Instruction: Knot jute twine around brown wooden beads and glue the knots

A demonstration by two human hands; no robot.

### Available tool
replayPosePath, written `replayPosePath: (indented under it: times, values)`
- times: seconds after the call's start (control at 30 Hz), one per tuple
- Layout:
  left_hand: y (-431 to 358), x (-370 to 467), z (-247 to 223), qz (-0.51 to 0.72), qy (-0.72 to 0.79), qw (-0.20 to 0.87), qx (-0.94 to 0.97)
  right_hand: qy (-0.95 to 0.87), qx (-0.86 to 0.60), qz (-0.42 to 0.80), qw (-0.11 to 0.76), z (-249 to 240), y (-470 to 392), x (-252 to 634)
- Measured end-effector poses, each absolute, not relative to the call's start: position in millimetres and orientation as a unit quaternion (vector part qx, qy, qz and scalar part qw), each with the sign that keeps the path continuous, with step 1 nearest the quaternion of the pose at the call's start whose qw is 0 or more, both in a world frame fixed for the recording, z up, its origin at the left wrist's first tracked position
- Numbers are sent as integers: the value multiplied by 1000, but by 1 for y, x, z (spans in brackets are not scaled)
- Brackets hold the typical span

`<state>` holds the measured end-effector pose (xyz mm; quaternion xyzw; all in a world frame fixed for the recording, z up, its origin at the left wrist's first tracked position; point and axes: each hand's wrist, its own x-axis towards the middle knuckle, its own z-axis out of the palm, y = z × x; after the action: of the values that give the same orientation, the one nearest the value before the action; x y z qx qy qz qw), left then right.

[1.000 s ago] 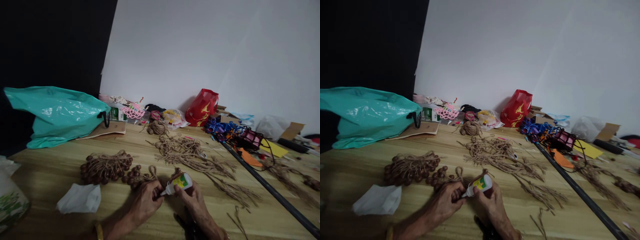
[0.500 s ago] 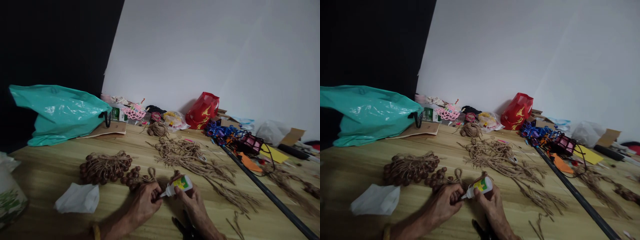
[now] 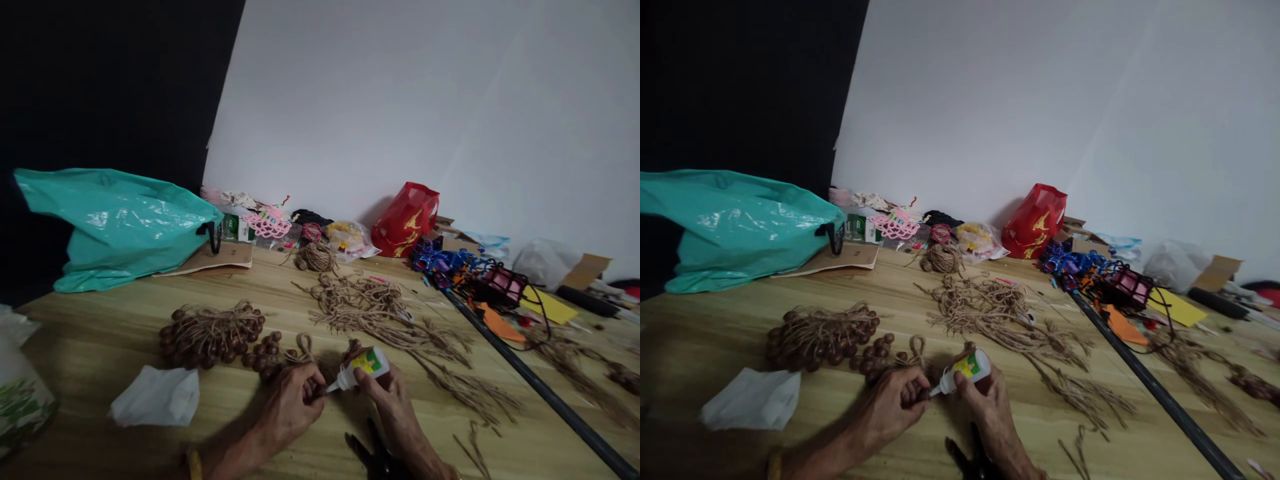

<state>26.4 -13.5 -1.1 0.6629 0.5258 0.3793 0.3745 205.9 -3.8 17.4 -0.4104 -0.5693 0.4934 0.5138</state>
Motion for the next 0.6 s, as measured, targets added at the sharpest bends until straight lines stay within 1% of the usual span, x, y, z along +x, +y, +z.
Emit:
replayPosePath:
  times: [0.3, 0.47, 0.6]
  values:
    - [-13, 25, -1, 373, 523, 363, 675, -582, -421, 494, 490, 18, -6, 206]
    - [-15, 25, 9, 357, 534, 357, 678, -593, -389, 513, 484, 25, -13, 196]
    - [-17, 26, 17, 351, 539, 364, 674, -598, -396, 497, 488, 26, -13, 195]
